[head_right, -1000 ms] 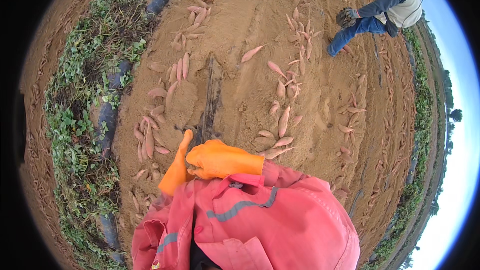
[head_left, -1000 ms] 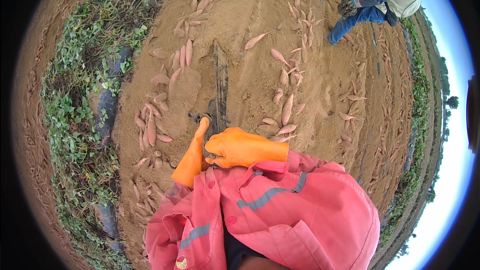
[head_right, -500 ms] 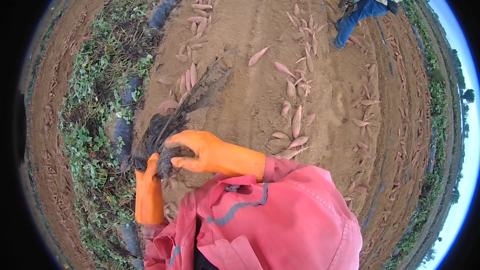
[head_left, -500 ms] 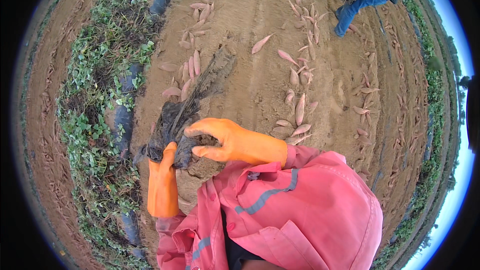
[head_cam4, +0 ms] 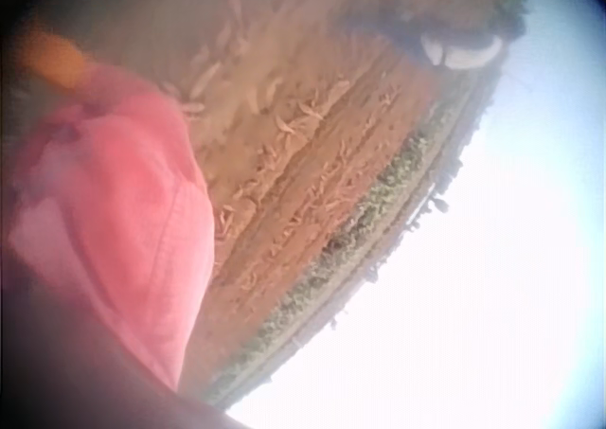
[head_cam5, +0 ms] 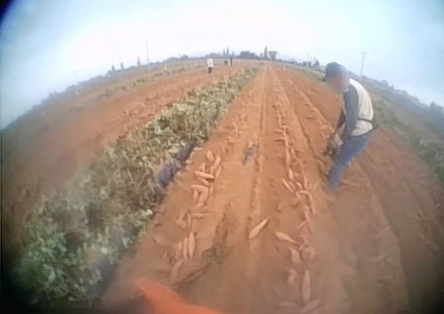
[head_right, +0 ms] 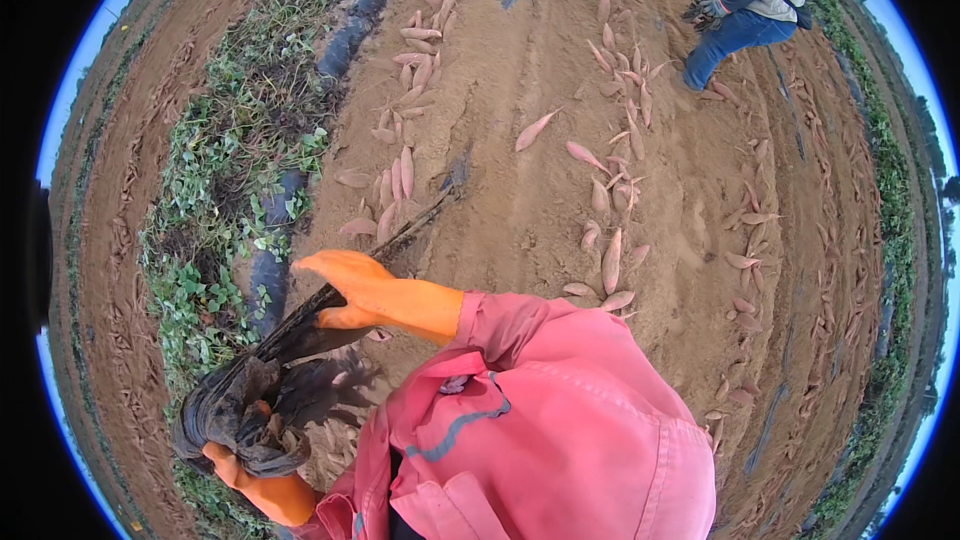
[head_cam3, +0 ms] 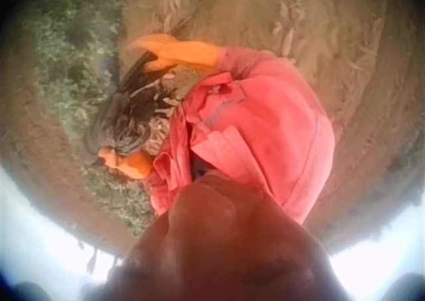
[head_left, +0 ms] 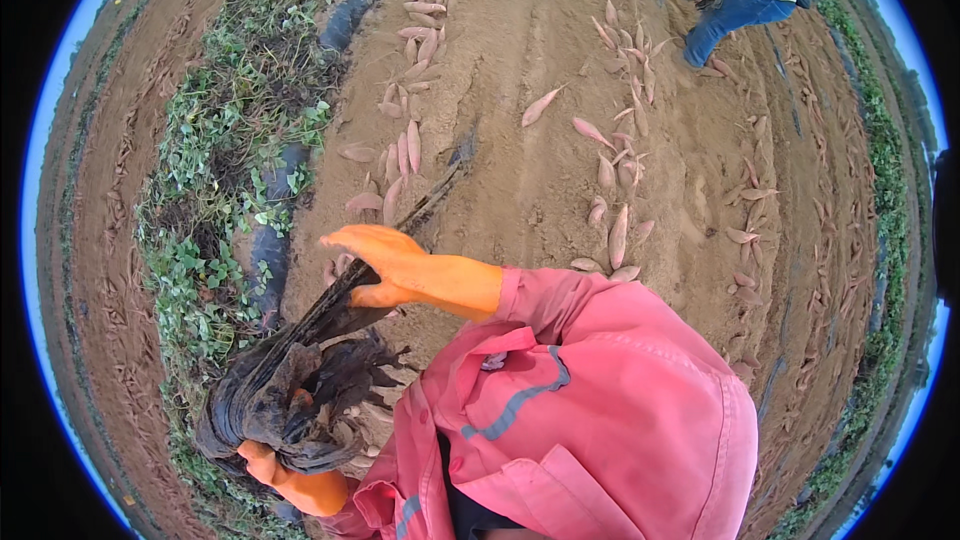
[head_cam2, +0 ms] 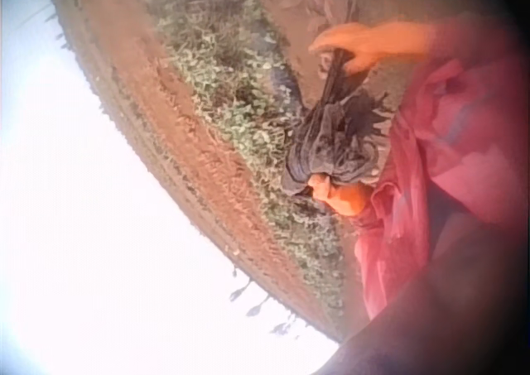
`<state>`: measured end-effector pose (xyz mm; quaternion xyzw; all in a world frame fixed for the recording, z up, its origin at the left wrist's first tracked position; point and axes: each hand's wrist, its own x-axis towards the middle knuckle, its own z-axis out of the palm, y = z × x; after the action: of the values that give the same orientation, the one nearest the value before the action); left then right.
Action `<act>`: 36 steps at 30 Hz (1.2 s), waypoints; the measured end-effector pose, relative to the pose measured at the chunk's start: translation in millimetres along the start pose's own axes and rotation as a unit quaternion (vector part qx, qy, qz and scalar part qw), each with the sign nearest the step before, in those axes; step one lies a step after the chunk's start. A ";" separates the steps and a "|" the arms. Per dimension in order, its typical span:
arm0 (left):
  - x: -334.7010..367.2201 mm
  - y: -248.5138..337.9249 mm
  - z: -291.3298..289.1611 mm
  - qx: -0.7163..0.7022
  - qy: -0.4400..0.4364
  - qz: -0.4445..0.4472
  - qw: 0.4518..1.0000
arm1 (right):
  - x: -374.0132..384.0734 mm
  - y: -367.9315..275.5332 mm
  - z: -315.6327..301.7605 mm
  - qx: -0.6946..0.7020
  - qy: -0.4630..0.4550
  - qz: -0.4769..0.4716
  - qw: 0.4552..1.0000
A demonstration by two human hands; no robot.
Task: The person walks along a harvested sweet potato field and repeatedly bends to pick up pieces of black plastic mulch film from the soil. They gather the plastic into a bundle in their hands and continue moving forward to collect more pieces.
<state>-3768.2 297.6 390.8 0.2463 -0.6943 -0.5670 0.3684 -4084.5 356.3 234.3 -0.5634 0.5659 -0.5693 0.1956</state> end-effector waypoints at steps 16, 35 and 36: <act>88.6 -81.4 12.2 0.522 -0.034 0.190 0.831 | 31.0 -75.2 -15.8 0.050 -0.220 0.056 0.973; 134.3 -141.4 -35.3 -0.175 0.247 0.012 0.953 | -47.8 -37.5 22.0 0.321 -0.360 0.242 0.842; 133.2 -138.7 -40.8 -0.106 0.245 -0.022 0.963 | -40.2 -36.4 17.9 0.221 -0.377 0.253 0.863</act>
<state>-3827.3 139.0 290.8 0.3525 -0.5129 -0.5676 0.5390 -4042.4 393.6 244.0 -0.5149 0.4315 -0.3544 0.6504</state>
